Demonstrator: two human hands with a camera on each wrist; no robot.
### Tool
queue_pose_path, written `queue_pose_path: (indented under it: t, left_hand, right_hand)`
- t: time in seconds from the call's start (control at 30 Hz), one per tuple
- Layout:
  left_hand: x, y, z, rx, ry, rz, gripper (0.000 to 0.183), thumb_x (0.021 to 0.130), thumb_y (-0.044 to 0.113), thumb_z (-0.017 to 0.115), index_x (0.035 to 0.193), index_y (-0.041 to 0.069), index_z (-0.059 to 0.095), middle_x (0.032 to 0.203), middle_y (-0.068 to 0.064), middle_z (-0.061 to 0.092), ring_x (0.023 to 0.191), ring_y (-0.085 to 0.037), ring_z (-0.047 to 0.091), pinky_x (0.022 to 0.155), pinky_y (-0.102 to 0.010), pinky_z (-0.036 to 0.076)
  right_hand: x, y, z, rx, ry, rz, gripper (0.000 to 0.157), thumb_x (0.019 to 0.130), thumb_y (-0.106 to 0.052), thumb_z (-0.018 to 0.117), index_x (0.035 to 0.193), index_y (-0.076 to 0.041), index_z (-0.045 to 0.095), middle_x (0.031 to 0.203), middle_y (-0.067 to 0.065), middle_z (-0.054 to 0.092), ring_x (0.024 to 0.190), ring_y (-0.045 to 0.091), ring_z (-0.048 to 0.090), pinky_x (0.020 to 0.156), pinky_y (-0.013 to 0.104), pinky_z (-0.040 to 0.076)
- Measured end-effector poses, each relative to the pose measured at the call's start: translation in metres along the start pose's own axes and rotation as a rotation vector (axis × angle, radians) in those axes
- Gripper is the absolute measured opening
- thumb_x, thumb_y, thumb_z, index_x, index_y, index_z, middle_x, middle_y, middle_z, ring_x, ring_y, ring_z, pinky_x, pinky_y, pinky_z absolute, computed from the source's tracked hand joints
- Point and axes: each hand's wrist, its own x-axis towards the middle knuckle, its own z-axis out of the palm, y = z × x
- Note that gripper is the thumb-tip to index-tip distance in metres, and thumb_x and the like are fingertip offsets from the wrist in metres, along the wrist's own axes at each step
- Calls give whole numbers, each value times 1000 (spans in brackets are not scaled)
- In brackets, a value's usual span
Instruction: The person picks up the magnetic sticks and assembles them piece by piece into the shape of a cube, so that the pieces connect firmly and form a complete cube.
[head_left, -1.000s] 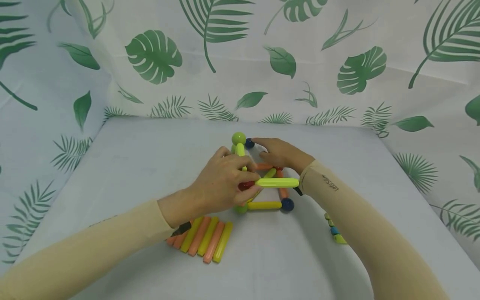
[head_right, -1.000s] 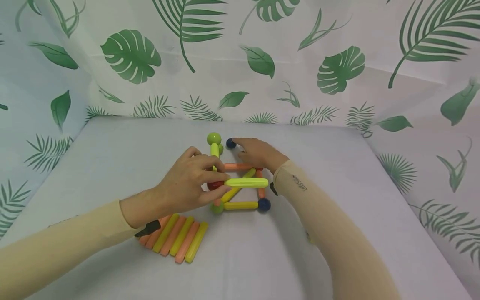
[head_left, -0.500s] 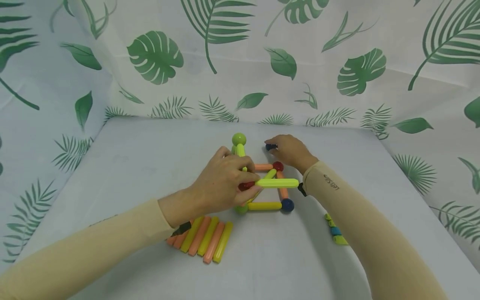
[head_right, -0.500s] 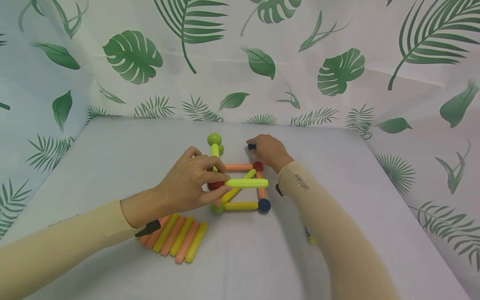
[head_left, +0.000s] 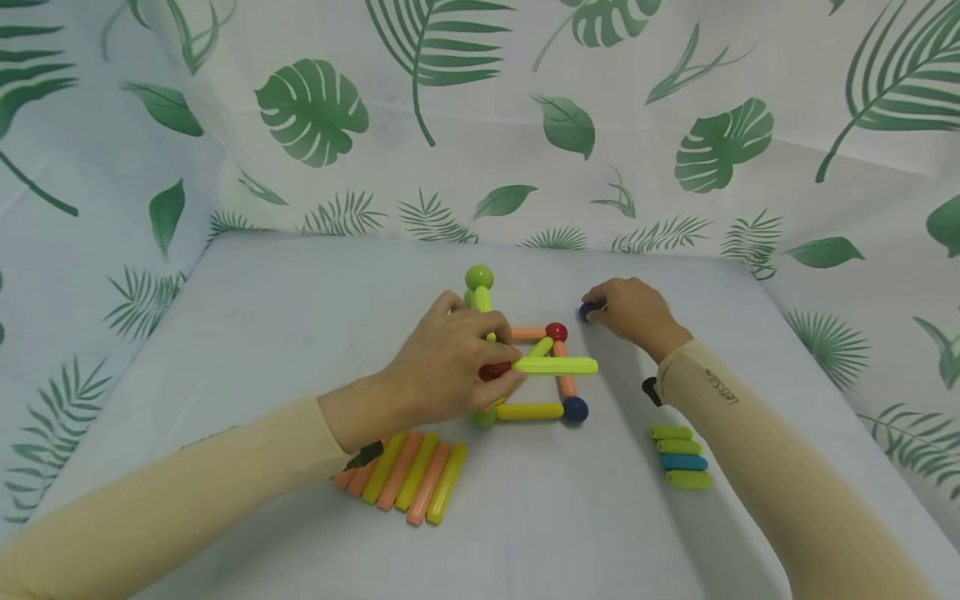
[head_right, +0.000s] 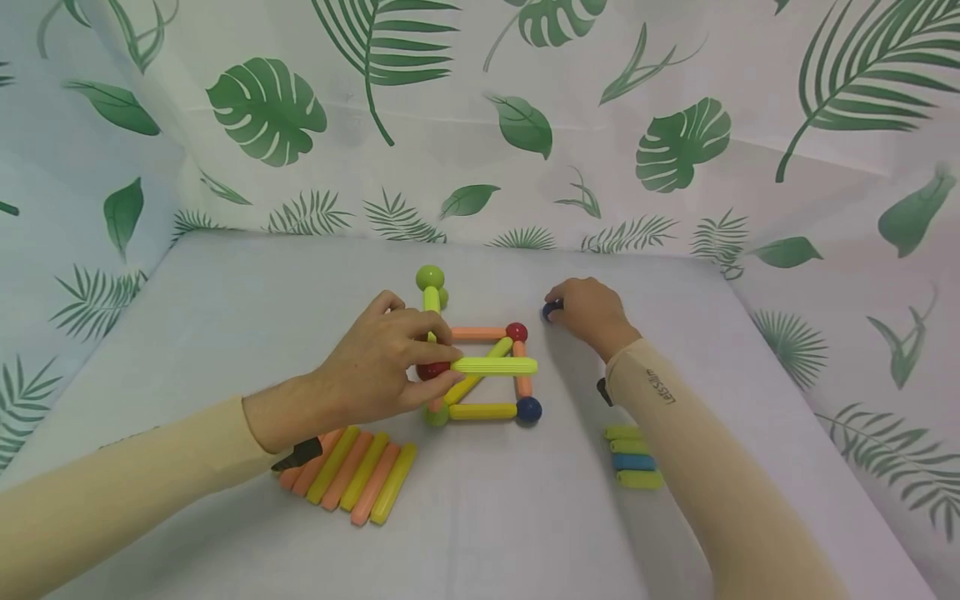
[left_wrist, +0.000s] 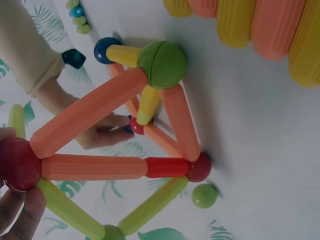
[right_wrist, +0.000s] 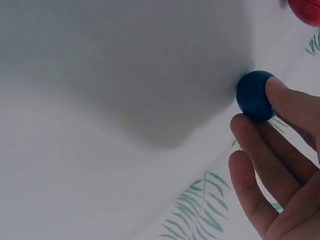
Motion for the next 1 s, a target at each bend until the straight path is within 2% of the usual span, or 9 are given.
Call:
queue_pose_path:
  t: [0.23,0.37,0.47,0.6,0.77,0.9,1.0]
  left_hand:
    - [1,0,1,-6,12,-4,14,91,32,72,88,21,81,92,6,68,84,-12,62,82,-39,39]
    - [2,1,2,-7,13,-6,14,91,32,72,87,21,81,92,6,68,84,-12,62,81,-38,38]
    - [3,2,2,-9,19,-7,13,90,31,73,86,22,81,90,6,67,84,-11,63,80,-37,38]
    - [3,2,2,-19,28,-13,14,89,32,75,82,20,80,87,7,65,80,-10,60,79,-37,36]
    - [5,4,2,-20,24,-13,15,89,31,75,81,19,80,87,7,65,78,-10,59,79,-38,36]
    - [6,5,1,-9,12,-12,14,90,30,73,84,20,81,88,6,66,80,-11,61,80,-39,38]
    - [7,6,1,5,1,-11,15,91,31,72,86,20,81,89,5,67,83,-12,63,81,-40,39]
  right_hand:
    - [-34,4,-1,-33,-31,-50,33,91,-14,76,123,-4,73,116,18,71,102,32,66,82,50,55]
    - [-57,4,-8,19,-81,-80,36,89,-16,79,123,-5,73,109,12,73,94,26,67,74,43,56]
    - [-76,7,-17,157,-150,-117,39,90,-20,79,125,-5,71,109,8,73,92,22,68,76,41,57]
    - [-98,11,-30,446,-248,-166,40,93,-27,76,127,-7,71,115,6,72,99,20,68,86,38,56]
    - [-117,17,-36,746,-271,-208,34,97,-19,71,127,-4,70,122,11,69,102,31,68,88,30,54]
    - [-124,14,-39,876,-245,-223,31,100,-15,64,129,-1,67,117,12,71,96,32,68,90,31,53]
    - [-127,9,-41,922,-234,-236,31,103,-15,60,130,-1,66,111,13,73,93,31,68,88,33,53]
